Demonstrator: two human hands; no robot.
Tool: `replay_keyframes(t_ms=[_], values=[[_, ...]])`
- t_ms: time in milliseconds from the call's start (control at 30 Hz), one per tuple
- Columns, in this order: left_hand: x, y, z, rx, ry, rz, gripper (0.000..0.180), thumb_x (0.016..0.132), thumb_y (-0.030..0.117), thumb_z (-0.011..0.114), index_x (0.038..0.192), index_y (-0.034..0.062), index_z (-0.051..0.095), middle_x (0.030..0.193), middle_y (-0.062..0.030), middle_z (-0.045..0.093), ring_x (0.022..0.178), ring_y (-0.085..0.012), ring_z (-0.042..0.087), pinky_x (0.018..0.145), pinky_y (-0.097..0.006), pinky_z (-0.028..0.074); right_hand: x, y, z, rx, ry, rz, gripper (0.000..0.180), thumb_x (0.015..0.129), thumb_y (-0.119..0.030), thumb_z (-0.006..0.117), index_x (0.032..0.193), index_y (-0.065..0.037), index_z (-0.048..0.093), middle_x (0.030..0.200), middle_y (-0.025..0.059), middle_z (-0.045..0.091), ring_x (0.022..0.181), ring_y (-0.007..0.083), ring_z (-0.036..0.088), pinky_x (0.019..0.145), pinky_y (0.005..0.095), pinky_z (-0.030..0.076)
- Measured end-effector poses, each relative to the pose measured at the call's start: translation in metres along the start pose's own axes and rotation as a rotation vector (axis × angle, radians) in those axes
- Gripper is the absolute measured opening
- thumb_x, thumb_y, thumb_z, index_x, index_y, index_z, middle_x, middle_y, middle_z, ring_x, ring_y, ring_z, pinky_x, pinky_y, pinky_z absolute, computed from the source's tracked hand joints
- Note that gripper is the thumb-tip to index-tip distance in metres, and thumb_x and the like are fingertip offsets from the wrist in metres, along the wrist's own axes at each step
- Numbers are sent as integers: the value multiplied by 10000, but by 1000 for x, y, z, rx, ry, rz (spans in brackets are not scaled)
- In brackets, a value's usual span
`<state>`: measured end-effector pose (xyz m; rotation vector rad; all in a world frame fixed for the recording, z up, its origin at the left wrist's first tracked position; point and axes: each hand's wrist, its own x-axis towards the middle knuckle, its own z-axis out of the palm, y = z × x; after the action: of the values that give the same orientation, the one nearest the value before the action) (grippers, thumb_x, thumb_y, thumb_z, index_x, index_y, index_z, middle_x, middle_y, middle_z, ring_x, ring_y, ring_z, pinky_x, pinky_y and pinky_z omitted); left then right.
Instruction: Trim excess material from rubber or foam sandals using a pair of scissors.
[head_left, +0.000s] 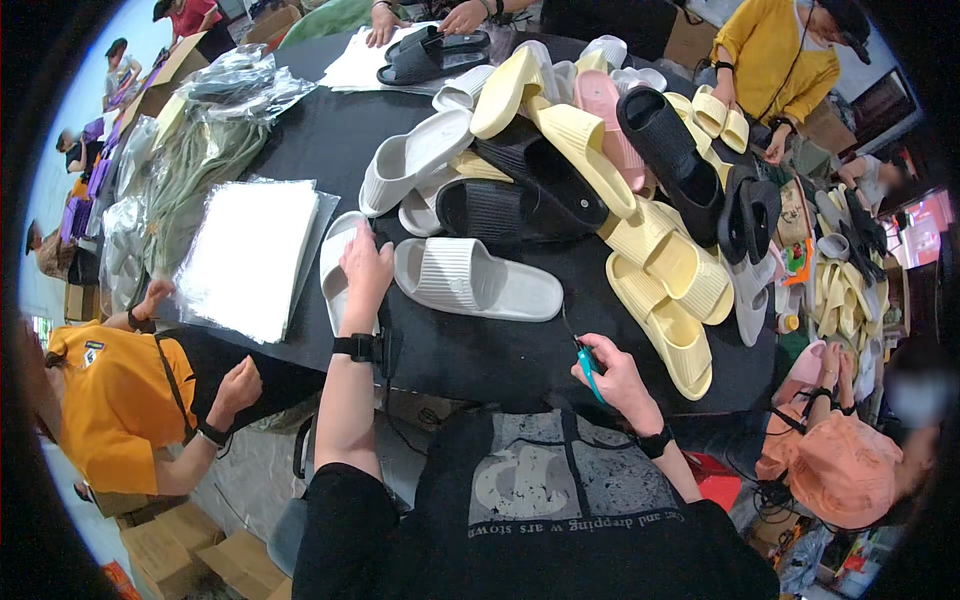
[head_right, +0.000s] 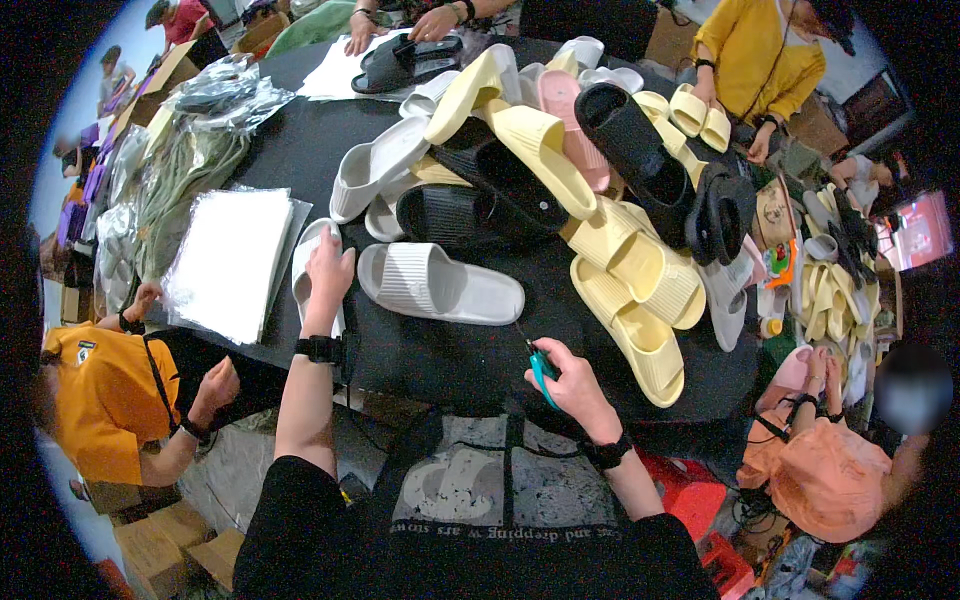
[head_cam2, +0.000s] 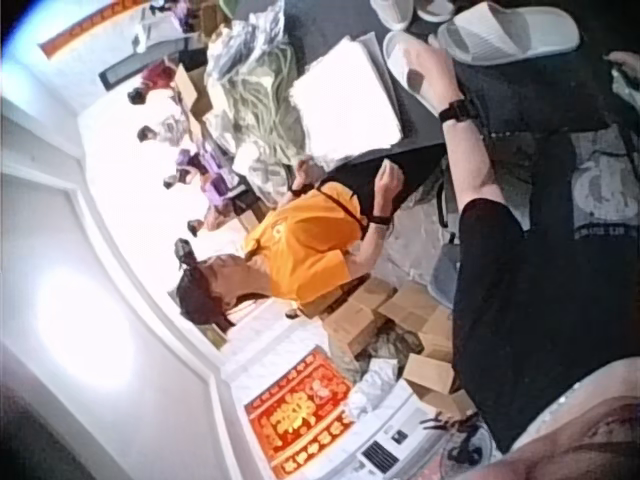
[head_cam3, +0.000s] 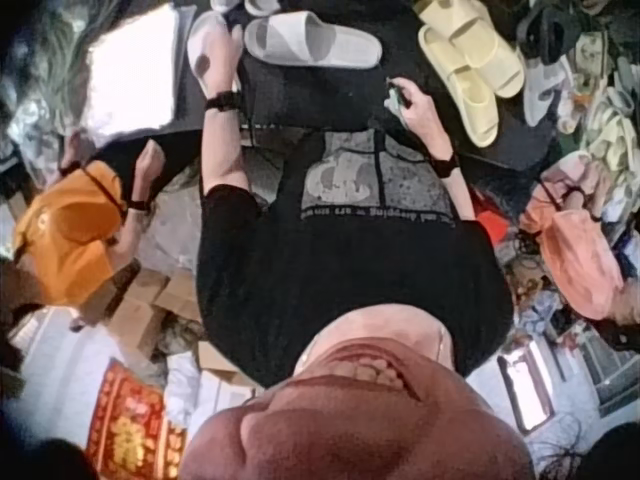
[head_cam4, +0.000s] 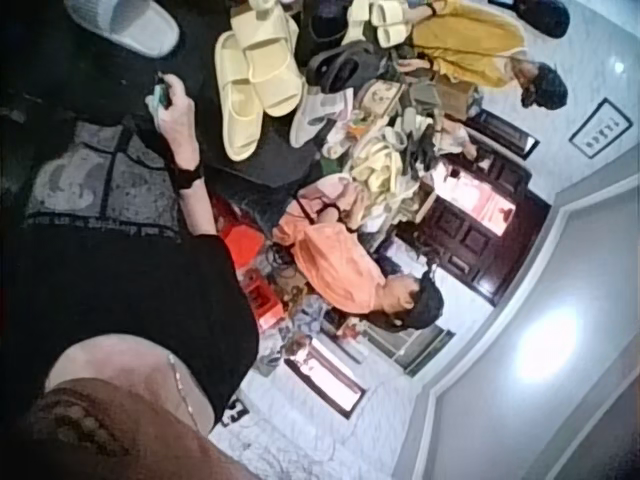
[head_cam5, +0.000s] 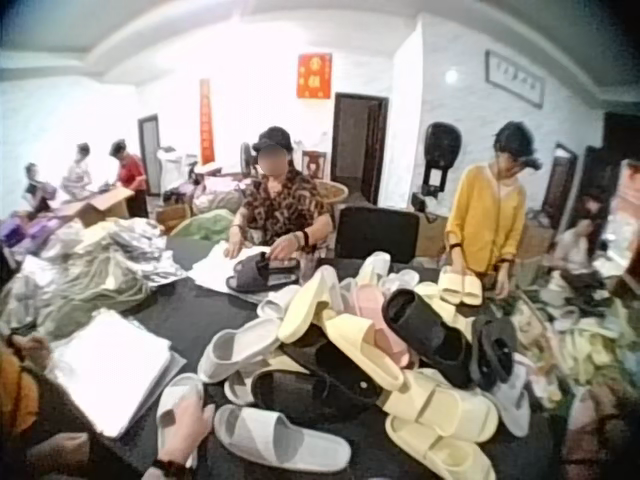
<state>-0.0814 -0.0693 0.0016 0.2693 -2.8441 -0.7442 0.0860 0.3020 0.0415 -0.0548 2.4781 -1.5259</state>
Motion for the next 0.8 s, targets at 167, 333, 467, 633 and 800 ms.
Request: replay_keyframes(t_ms=[167,333,467,633,800], values=[[9,15,-1,-593,-157,-51,380,836,129,571,1155,-77,546,769,-102,613,705,-194,589,669,-310,467,5,-4,1,16,-17,31,417,771,-116,718,1127,-12,527,737,63,585,662,82,541,606,246,448],[2,89,-72,-918,-236,-32,309,898,137,548,1123,-72,584,678,8,530,587,-56,493,549,-197,411,6,2,4,108,69,-27,416,781,-81,701,1141,1,510,752,53,598,693,84,568,643,242,474],[-29,115,-88,-948,-365,34,270,896,83,531,1116,-54,607,607,18,510,542,-55,471,540,-195,407,7,-2,3,321,135,-21,410,804,-63,667,1166,14,491,817,47,613,756,92,595,699,253,501],[-61,121,-69,-1008,-492,55,305,904,67,520,1186,-35,572,712,-40,617,656,-87,578,651,-229,481,5,-7,0,303,202,-3,409,802,-57,667,1166,10,491,850,38,604,776,82,581,702,242,485],[-87,117,-35,-1088,-593,22,354,912,70,522,1252,-27,515,864,-91,668,783,-105,616,746,-248,497,5,-15,-4,430,209,-33,416,808,-48,661,1177,5,476,839,32,589,784,77,570,715,238,474]])
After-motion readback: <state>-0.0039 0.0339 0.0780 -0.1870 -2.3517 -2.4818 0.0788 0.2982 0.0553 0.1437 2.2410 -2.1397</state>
